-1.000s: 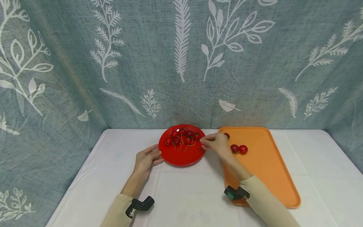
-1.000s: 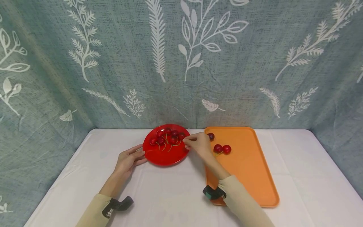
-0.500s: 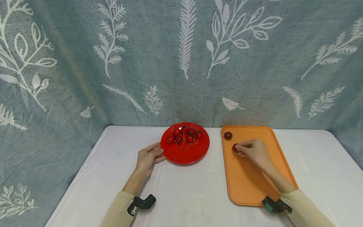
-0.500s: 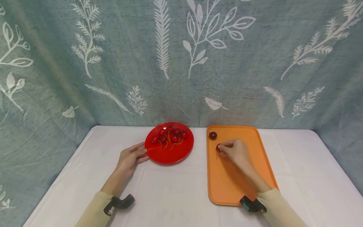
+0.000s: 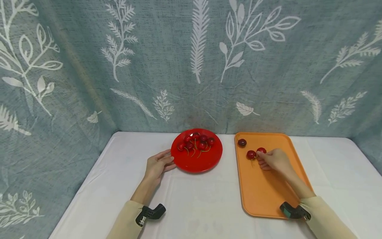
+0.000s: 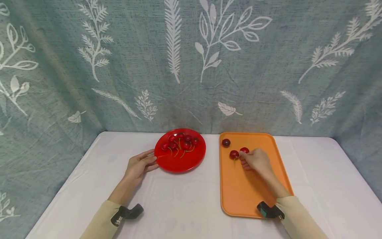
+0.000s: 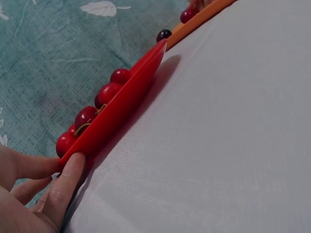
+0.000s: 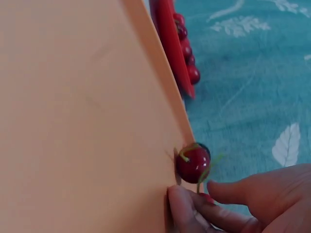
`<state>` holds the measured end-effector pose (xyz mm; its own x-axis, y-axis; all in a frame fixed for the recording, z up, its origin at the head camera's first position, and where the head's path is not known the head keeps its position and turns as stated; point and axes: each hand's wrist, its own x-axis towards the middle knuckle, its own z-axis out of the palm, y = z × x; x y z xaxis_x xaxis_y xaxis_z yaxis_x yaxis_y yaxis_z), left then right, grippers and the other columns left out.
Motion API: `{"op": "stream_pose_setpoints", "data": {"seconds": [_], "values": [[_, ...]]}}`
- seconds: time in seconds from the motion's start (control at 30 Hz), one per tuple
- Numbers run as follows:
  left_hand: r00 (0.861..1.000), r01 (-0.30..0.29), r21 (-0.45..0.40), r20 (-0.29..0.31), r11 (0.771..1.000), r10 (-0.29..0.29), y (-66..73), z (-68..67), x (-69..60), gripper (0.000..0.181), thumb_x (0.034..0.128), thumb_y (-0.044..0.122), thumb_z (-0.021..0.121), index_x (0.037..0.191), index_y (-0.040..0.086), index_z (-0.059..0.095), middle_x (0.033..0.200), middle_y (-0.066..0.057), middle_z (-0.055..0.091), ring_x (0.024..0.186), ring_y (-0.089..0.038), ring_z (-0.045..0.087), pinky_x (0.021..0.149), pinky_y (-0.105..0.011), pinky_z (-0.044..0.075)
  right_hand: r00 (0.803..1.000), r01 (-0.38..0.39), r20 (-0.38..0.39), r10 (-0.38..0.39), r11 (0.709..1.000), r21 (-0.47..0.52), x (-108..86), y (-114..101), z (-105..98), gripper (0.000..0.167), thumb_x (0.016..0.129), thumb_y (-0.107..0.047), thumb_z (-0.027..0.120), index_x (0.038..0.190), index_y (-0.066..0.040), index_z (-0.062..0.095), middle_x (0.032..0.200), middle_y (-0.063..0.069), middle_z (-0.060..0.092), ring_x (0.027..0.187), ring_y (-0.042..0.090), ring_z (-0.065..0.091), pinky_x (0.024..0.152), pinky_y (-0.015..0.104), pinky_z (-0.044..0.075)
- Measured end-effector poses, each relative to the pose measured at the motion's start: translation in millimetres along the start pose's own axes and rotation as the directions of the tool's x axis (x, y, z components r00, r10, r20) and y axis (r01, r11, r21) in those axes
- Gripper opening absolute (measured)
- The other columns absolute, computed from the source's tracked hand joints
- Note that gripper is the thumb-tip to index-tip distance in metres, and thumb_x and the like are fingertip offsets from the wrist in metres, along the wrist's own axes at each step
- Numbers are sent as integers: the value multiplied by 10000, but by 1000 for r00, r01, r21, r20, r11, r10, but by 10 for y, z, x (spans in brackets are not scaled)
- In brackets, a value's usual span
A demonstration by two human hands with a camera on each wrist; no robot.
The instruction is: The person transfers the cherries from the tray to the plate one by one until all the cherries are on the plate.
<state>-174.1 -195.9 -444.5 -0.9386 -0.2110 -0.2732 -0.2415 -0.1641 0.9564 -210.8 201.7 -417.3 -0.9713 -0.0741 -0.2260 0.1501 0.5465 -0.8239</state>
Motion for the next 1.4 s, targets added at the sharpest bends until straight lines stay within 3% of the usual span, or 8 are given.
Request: {"op": "stream_pose_setpoints", "data": {"seconds": [0.2, 0.4, 0.87, 0.97, 1.1, 1.2, 1.4], "values": [[1000, 2, 3, -1, 1000, -2, 1, 20, 16, 453, 938, -26, 582, 1385, -35, 508, 1310, -262, 574, 785, -129, 710, 734, -288, 603, 999, -44, 23, 42, 997, 69, 88, 7, -63, 327, 949, -147, 639, 891, 169, 698, 667, 73, 697, 553, 109, 667, 540, 262, 596], [1000, -11, 7, -1, 1000, 11, 5, 26, 12, 449, 943, -16, 580, 1385, -41, 504, 1306, -268, 575, 794, -130, 712, 736, -283, 601, 998, -61, 38, 58, 996, 67, 102, -16, -78, 288, 919, -125, 671, 910, 161, 701, 649, 60, 691, 553, 105, 667, 549, 252, 595], [1000, 24, 0, -17, 1000, -24, 20, 4, 7, 445, 945, -8, 586, 1381, -43, 507, 1284, -264, 593, 779, -128, 714, 730, -279, 601, 999, 32, -1, -32, 999, 32, 69, 37, -92, 267, 928, -83, 640, 936, 178, 696, 720, 107, 718, 586, 104, 671, 560, 239, 594], [1000, 26, -2, -14, 1000, -26, 22, 4, 9, 450, 944, -7, 588, 1384, -47, 503, 1287, -266, 590, 782, -131, 714, 735, -281, 600, 997, 74, -34, -76, 995, -63, 51, 1, -128, 278, 943, -126, 635, 842, 115, 728, 647, 66, 687, 543, 98, 613, 512, 194, 529], [999, 29, 5, -18, 1000, -29, 26, -3, 8, 446, 949, 3, 585, 1386, -36, 505, 1297, -264, 584, 791, -134, 716, 736, -276, 600, 984, 141, -77, -162, 964, -227, 28, -90, -165, 349, 952, -198, 631, 688, 11, 721, 513, 20, 566, 473, 102, 450, 447, 198, 305], [999, 29, 17, -18, 999, -29, 30, -6, 7, 446, 955, 15, 584, 1391, -31, 502, 1304, -262, 581, 800, -134, 718, 737, -271, 598, 975, 169, -95, -202, 946, -275, 7, -172, -162, 322, 939, -224, 650, 726, -6, 752, 538, 30, 586, 476, 109, 405, 447, 207, 259], [1000, 28, 14, -11, 999, -28, 43, 2, 11, 453, 949, 3, 589, 1389, -51, 495, 1296, -266, 585, 799, -137, 716, 739, -273, 599, 963, 205, -107, -246, 932, -298, -26, -357, -73, 255, 908, -235, 696, 851, -3, 785, 685, 62, 696, 548, 108, 442, 467, 216, 279]]}}
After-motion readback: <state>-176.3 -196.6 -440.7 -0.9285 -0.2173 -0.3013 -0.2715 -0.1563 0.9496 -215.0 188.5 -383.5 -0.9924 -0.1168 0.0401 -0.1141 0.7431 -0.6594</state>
